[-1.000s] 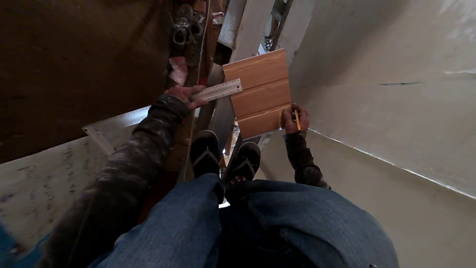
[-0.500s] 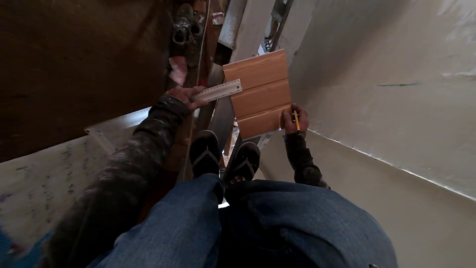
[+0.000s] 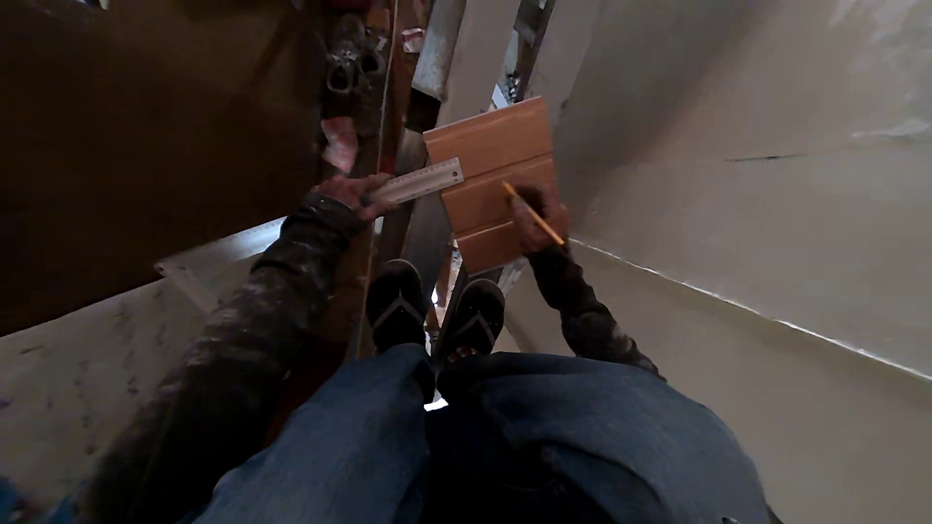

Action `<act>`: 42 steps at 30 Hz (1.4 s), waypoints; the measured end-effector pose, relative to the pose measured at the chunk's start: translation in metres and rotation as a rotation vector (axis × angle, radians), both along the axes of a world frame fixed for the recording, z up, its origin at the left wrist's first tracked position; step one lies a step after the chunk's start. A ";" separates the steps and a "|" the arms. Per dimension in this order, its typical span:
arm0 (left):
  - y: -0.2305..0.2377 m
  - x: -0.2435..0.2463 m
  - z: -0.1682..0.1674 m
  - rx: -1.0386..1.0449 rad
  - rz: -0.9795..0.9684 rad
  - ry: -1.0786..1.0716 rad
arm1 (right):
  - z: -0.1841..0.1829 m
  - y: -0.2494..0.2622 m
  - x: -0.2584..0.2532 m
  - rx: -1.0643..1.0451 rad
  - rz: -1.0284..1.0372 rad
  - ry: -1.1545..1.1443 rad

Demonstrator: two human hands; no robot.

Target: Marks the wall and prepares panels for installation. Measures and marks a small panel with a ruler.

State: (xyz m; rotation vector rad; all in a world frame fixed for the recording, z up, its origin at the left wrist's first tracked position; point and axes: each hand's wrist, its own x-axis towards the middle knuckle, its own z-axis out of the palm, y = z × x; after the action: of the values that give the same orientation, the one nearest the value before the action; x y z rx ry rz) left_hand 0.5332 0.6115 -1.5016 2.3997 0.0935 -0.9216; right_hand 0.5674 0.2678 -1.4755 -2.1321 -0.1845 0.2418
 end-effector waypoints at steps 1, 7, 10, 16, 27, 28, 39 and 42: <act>0.001 0.000 0.000 -0.002 0.003 -0.001 | 0.000 0.010 -0.001 -0.006 0.037 0.017; 0.001 -0.002 -0.005 0.014 0.010 -0.010 | -0.028 0.035 0.001 -0.098 0.143 -0.062; 0.001 -0.001 -0.005 0.027 0.013 0.006 | -0.032 0.038 0.003 -0.118 0.171 -0.036; 0.001 -0.001 -0.007 0.017 0.010 0.006 | -0.031 0.037 0.004 -0.131 0.181 -0.033; -0.001 0.000 -0.003 0.020 0.022 0.013 | -0.027 0.039 0.008 -0.132 0.213 -0.040; -0.001 0.000 -0.004 0.019 0.024 0.013 | -0.024 0.041 0.009 -0.152 0.224 -0.022; 0.011 -0.003 0.021 -0.151 0.222 -0.274 | 0.052 0.005 0.015 0.175 -0.184 -0.121; 0.013 0.010 0.038 -0.208 0.403 -0.379 | 0.045 -0.030 -0.010 0.111 -0.282 -0.112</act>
State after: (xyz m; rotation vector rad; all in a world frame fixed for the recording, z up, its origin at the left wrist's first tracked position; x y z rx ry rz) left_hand 0.5432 0.6245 -1.4640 2.2028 0.3066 -0.2723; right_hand 0.5570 0.2380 -1.4302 -2.0337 0.0385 -0.0521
